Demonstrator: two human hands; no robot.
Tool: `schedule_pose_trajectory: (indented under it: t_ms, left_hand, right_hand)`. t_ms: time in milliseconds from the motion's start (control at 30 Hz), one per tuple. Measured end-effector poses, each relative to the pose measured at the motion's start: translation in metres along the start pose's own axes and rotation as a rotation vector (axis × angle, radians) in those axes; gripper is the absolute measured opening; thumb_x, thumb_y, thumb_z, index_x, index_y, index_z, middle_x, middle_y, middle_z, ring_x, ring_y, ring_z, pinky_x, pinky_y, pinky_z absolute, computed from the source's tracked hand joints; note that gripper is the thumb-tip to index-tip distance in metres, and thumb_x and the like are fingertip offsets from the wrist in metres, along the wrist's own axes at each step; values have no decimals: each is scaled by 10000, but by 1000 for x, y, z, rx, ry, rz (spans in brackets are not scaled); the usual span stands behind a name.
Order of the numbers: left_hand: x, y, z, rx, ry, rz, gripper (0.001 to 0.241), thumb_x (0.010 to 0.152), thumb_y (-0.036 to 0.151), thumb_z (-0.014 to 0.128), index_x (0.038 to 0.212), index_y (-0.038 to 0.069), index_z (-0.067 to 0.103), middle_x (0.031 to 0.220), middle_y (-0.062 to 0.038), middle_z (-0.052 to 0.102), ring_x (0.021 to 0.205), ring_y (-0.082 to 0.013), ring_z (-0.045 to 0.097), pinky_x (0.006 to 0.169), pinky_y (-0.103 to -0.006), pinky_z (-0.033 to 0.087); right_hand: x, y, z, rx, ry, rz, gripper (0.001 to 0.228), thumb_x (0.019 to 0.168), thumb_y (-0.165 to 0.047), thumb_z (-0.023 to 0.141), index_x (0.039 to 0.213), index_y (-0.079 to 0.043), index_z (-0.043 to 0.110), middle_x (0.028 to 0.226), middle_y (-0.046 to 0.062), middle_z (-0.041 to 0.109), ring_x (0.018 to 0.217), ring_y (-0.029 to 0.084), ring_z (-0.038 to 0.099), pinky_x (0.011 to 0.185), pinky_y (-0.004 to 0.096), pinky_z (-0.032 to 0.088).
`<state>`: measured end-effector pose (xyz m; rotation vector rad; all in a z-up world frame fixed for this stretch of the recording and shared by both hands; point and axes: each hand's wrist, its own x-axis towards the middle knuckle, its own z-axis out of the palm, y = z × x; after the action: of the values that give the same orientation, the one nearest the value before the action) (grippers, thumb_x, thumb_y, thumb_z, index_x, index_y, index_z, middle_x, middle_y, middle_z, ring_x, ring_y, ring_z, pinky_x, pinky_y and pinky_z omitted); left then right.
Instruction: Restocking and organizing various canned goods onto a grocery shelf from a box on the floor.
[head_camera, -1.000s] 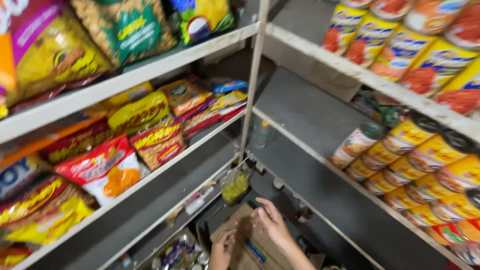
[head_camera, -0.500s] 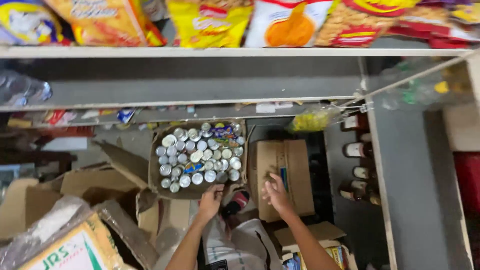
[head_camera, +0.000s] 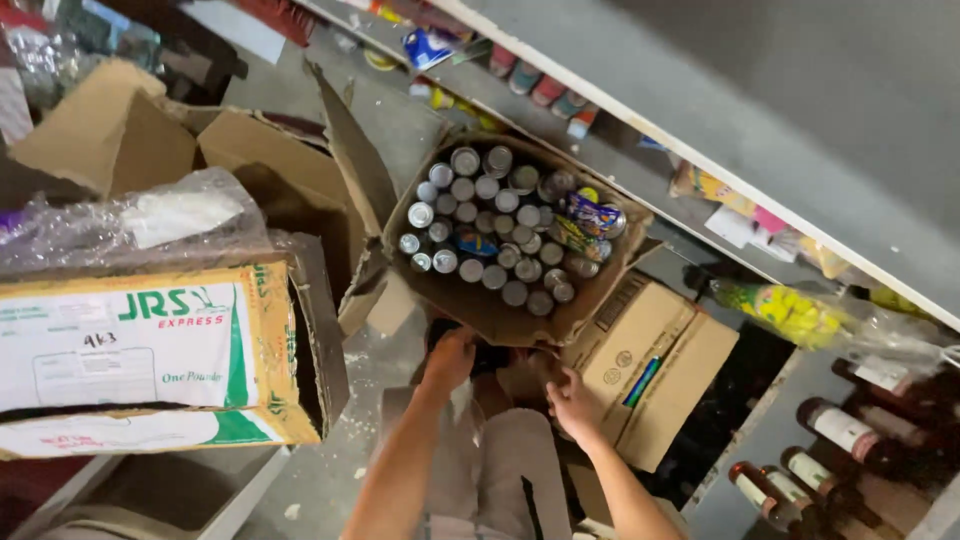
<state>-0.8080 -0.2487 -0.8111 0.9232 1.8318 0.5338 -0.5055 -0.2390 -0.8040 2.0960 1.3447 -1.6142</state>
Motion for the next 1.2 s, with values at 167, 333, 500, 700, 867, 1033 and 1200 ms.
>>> schedule_pose_trajectory:
  t_ms: [167, 333, 500, 700, 867, 1033, 1200]
  left_hand:
    - [48, -42, 24, -54, 90, 6, 329, 884, 143, 618, 1206, 100, 676, 1117, -239, 703, 1049, -444, 659, 910, -511, 529]
    - [84, -57, 32, -86, -10, -195, 319, 939, 219, 602, 1234, 107, 643, 1065, -246, 707, 1038, -455, 665, 911, -540, 525]
    - [154, -102, 86, 22, 177, -39, 382, 798, 96, 609, 1179, 85, 635, 1167, -214, 659, 1072, -442, 624, 890, -545, 508]
    - [268, -107, 127, 183, 334, 181, 349, 768, 58, 627, 1116, 61, 644, 1135, -142, 648, 1097, -356, 597, 895, -483, 490]
    - [351, -117, 174, 277, 477, 242, 239, 831, 84, 608, 1064, 63, 657, 1086, -124, 668, 1080, -310, 611, 873, -457, 492]
    - [427, -155, 258, 608, 618, 188, 245, 874, 192, 570, 1062, 74, 673, 984, -106, 693, 1001, -289, 620, 928, -510, 499]
    - [423, -164, 272, 620, 529, 139, 259, 912, 192, 569, 1135, 83, 641, 998, -114, 693, 977, -288, 620, 860, -523, 495]
  right_hand:
    - [90, -27, 26, -118, -62, -40, 624, 992, -356, 635, 1515, -158, 358, 893, 100, 692, 665, 189, 680, 622, 343, 577]
    - [194, -38, 51, 5, -107, -148, 554, 967, -295, 672, 1450, -117, 469, 888, 139, 657, 698, 238, 611, 639, 416, 529]
    - [301, -80, 73, -370, 67, -473, 506, 936, -275, 746, 1337, -47, 539, 997, 136, 734, 935, 342, 713, 823, 458, 552]
    - [397, -79, 86, -546, 360, -536, 622, 757, -133, 756, 1308, 29, 516, 1178, 271, 599, 1078, 479, 583, 943, 511, 483]
    - [472, -53, 90, -493, 417, -555, 639, 691, -96, 701, 1263, 91, 485, 1243, 290, 559, 1213, 499, 484, 1085, 516, 395]
    - [497, -59, 103, -543, 463, -641, 631, 707, -158, 843, 1159, 122, 502, 1195, 343, 545, 1153, 524, 498, 1041, 538, 388]
    - [487, -47, 103, -453, 402, -478, 540, 762, -191, 816, 1123, 80, 521, 1095, 282, 638, 1041, 458, 620, 961, 488, 492]
